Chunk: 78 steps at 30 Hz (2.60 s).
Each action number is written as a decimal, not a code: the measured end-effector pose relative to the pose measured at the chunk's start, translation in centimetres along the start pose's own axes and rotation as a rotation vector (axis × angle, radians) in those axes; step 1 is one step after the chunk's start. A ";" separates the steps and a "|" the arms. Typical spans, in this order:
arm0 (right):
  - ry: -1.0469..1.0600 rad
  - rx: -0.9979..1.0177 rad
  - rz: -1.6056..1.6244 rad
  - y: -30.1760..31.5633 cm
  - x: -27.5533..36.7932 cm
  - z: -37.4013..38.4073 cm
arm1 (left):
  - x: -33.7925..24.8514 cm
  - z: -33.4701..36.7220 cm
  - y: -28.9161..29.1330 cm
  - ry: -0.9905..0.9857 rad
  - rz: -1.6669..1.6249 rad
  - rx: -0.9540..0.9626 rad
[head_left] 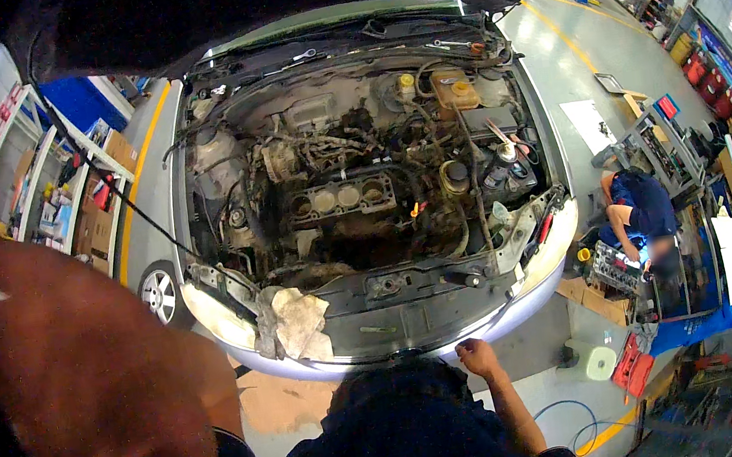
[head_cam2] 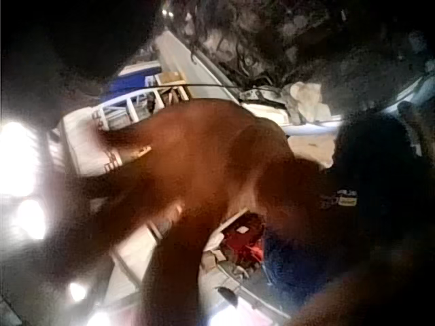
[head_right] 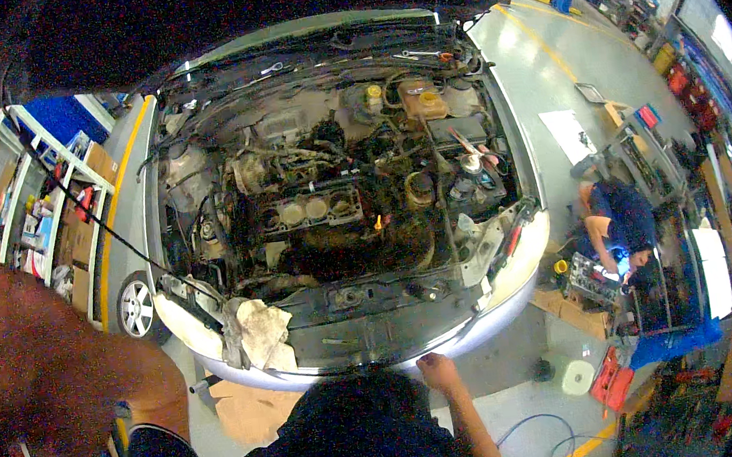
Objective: The person cleans small metal engine parts with a spray and a cloth at a workbench. They then walk to a car with an open hood and use a flashlight to inspect the engine bay.
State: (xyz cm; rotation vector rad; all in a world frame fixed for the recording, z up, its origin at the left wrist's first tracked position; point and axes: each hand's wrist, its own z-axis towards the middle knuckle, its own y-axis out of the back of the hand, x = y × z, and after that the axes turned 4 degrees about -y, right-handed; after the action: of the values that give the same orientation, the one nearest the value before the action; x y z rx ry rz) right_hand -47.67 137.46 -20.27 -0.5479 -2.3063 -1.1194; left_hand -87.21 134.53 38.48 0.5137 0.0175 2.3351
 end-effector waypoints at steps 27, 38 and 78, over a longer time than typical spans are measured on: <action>-0.004 -0.032 -0.038 1.6 -1.3 2.3 | -25.6 -46.6 -2.2 1.640 -0.426 1.002; -0.045 -0.123 0.058 -0.7 -3.3 -2.2 | -25.2 -46.3 -2.2 1.846 -0.355 1.207; -0.277 -0.846 0.107 28.7 0.2 22.8 | -40.5 -46.7 -0.3 2.315 -0.282 1.179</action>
State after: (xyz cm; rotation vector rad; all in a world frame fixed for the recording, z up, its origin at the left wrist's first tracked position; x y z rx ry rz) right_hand -38.07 172.48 -15.01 -1.1718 -1.8848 -2.0599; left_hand -77.85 113.96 -19.01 -1.6758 2.1661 1.0867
